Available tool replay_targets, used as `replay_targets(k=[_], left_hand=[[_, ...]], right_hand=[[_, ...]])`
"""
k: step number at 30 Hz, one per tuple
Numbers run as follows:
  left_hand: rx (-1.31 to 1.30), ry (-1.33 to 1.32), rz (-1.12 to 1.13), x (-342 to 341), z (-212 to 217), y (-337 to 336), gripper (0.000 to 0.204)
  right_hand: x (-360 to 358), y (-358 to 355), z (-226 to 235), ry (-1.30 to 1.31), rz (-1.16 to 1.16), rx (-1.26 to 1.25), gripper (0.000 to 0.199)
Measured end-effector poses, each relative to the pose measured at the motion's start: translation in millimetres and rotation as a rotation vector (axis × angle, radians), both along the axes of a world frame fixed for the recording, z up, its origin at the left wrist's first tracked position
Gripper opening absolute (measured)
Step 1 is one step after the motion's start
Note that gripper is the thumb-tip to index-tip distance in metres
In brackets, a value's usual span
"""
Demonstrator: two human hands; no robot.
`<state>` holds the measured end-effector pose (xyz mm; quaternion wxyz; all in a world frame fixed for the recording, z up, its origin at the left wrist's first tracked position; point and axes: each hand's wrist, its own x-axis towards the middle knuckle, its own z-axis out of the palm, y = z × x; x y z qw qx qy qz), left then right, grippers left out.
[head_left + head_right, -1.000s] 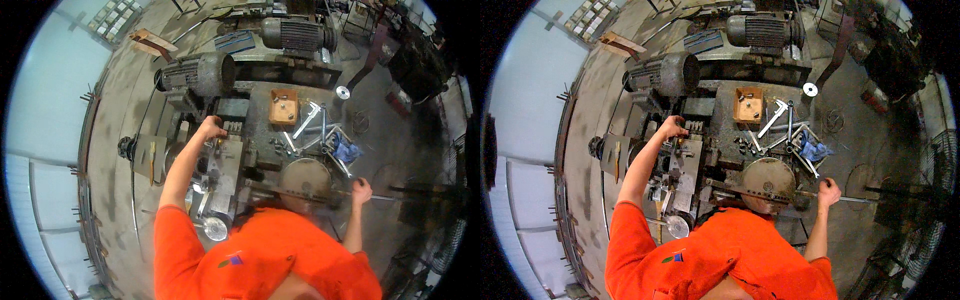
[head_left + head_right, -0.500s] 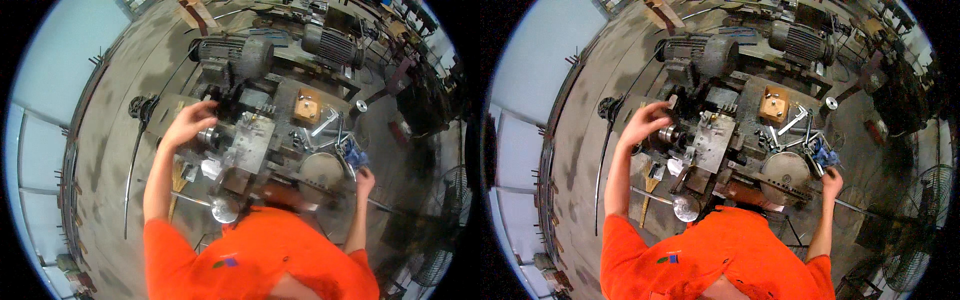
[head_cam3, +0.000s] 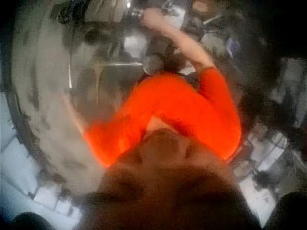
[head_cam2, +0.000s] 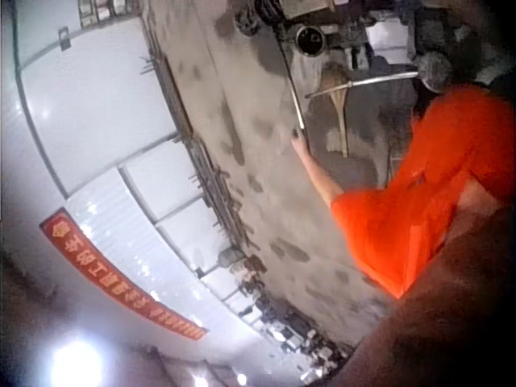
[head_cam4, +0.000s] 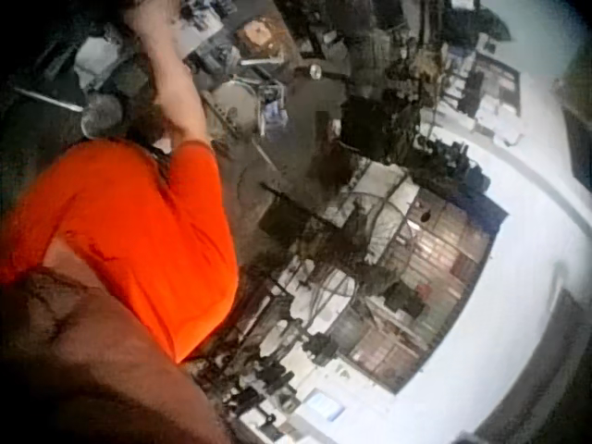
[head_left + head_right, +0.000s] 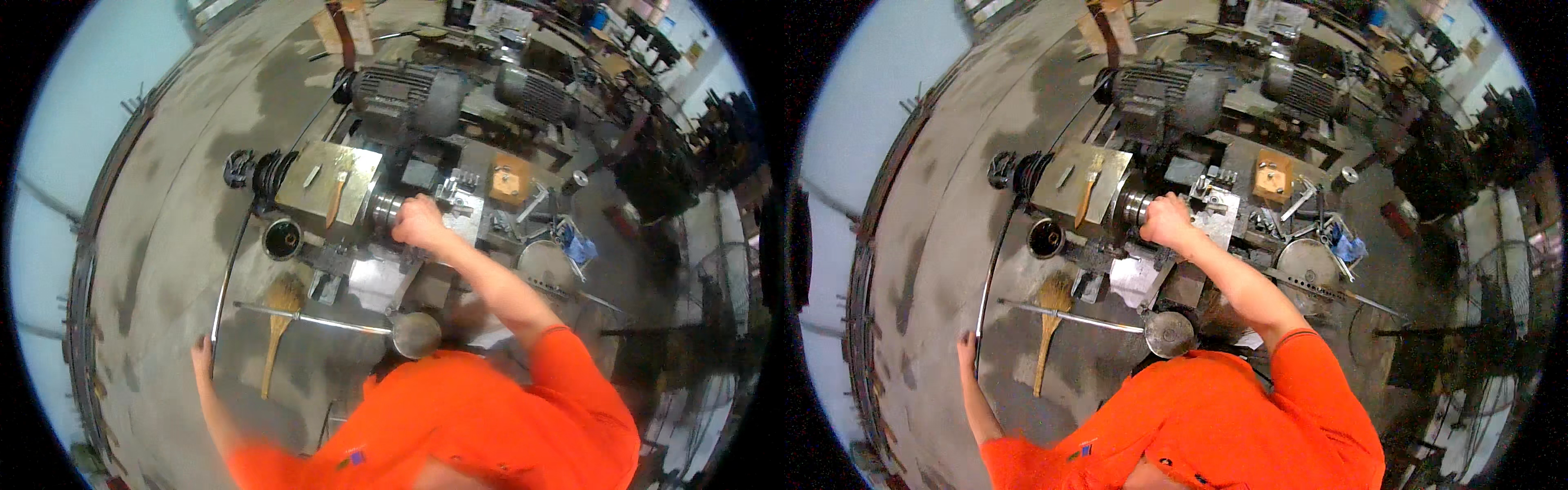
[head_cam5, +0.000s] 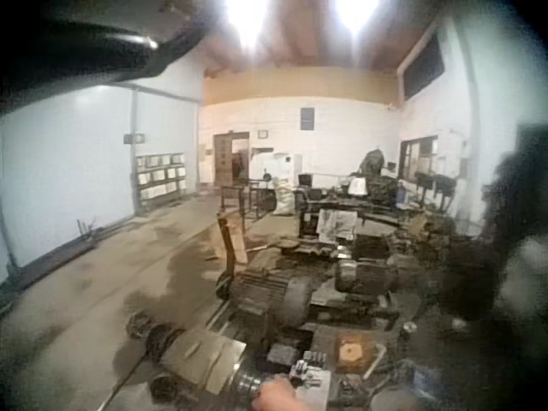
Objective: The person uses a long metal bar to rotate a large cylindrical component on a machine. They repeatedly pick up small metal parts from a wooden block, insert them into the machine, and rotate the component to secure them. The person briefly walks away to retrieve a long metal rod before returning to continue the assembly.
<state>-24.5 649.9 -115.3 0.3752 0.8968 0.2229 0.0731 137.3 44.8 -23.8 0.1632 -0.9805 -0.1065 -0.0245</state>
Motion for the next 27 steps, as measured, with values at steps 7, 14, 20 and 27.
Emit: replay_targets(k=[7, 14, 20, 27], left_hand=[[0.179, 0.386, 0.336, -31, -19, -12, 0.057], [0.389, 0.326, 0.360, -20, -16, -30, 0.058], [0.351, 0.360, 0.503, -62, 6, -184, 0.062], [0.027, 0.078, 0.290, -108, -65, -76, 0.045]], right_hand=[[1, -7, -22, -0.031, -0.096, 0.119, 0.021], [0, 4, -3, 0.094, -0.170, 0.184, 0.018], [1, -10, 9, 0.236, -0.098, 0.157, 0.025], [-7, -64, 55, 0.099, 0.011, 0.361, 0.026]])
